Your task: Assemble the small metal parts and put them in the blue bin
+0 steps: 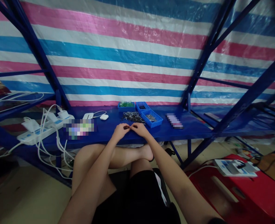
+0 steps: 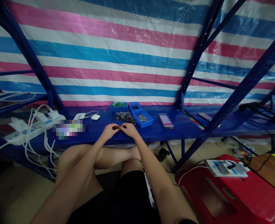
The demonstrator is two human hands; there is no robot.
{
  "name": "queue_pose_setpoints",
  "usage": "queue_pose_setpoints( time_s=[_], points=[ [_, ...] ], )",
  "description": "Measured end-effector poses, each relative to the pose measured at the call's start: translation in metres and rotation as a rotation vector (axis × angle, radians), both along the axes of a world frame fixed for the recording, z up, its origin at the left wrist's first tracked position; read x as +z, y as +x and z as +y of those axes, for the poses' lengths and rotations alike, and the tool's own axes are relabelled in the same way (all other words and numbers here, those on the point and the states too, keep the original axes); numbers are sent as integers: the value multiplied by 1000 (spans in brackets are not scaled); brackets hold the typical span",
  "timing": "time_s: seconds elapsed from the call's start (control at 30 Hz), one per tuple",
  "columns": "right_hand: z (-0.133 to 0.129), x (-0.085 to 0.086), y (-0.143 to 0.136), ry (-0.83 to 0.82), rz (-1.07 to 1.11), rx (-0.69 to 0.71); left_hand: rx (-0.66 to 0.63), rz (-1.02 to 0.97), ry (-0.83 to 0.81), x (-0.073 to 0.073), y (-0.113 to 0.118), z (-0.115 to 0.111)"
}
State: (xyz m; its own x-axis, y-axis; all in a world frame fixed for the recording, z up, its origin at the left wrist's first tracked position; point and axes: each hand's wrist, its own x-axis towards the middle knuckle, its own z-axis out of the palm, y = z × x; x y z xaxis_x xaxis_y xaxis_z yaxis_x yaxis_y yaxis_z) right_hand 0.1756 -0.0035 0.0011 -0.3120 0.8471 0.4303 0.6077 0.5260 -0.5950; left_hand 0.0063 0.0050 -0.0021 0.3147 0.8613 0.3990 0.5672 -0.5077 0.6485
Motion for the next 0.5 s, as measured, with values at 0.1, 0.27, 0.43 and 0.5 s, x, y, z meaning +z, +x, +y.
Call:
queue_pose_setpoints(
  time_s=[0.1, 0.27, 0.43, 0.5],
  points=[
    [2, -1, 1, 0, -2, 10, 1, 32, 18, 0, 0, 0],
    [3, -3, 2, -2, 27, 16, -1, 65, 42, 0, -1, -1],
    [3, -2, 1, -37, 180, -13, 15, 149, 77, 1, 0, -2],
    [3, -2, 1, -32, 211, 2, 6, 186, 93, 2, 0, -4]
  ],
)
